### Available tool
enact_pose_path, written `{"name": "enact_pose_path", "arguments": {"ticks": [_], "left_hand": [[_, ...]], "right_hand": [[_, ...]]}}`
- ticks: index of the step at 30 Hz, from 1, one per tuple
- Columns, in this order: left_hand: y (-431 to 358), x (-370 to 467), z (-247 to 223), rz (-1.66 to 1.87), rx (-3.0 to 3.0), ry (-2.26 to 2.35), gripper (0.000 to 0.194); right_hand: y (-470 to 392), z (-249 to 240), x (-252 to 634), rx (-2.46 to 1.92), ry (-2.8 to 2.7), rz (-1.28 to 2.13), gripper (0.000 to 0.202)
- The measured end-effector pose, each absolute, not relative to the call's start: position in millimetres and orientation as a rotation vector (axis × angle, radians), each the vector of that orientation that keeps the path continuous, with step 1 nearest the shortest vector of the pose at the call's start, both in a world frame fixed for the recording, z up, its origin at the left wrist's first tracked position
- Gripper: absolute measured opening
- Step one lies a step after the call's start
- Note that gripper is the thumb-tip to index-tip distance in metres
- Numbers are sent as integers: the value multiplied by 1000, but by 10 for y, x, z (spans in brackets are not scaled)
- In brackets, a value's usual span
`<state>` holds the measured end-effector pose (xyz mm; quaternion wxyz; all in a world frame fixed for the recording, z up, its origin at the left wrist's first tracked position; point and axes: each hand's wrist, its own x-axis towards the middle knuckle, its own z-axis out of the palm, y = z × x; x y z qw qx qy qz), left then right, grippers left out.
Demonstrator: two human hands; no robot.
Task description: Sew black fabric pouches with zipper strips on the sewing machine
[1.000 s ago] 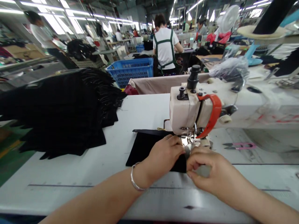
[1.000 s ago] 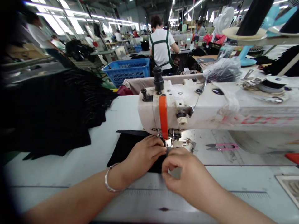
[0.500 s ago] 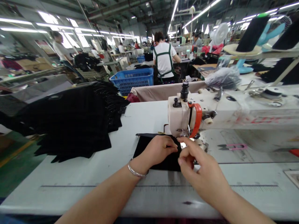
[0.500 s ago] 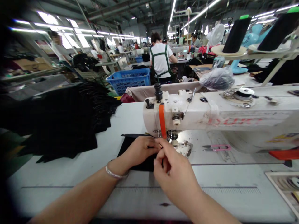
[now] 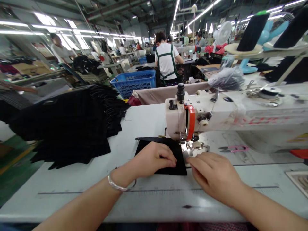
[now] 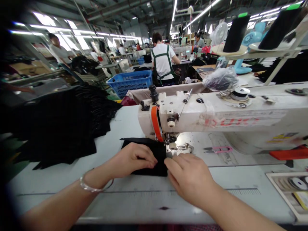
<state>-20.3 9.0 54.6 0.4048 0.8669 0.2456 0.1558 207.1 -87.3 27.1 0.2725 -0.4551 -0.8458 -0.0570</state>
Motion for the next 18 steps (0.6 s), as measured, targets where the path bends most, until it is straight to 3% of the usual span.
{"name": "enact_pose_path", "arguments": {"ticks": [3, 5, 8, 12, 18], "left_hand": [[-34, -280, 650, 364, 2039, 514, 9], [-56, -281, 626, 441, 2113, 546, 10], [13, -233, 452, 616, 2523, 622, 21], [148, -152, 111, 468, 3038, 452, 30], [141, -103, -95, 433, 3091, 562, 26]], "right_hand": [[-744, 190, 2151, -1196, -2377, -46, 32], [-640, 151, 2125, -1088, -2459, 21, 27], [-580, 147, 2046, -869, -2555, 45, 20], [-621, 176, 2031, -664, -2651, 85, 23], [-598, 91, 2155, -988, -2427, 110, 35]]}}
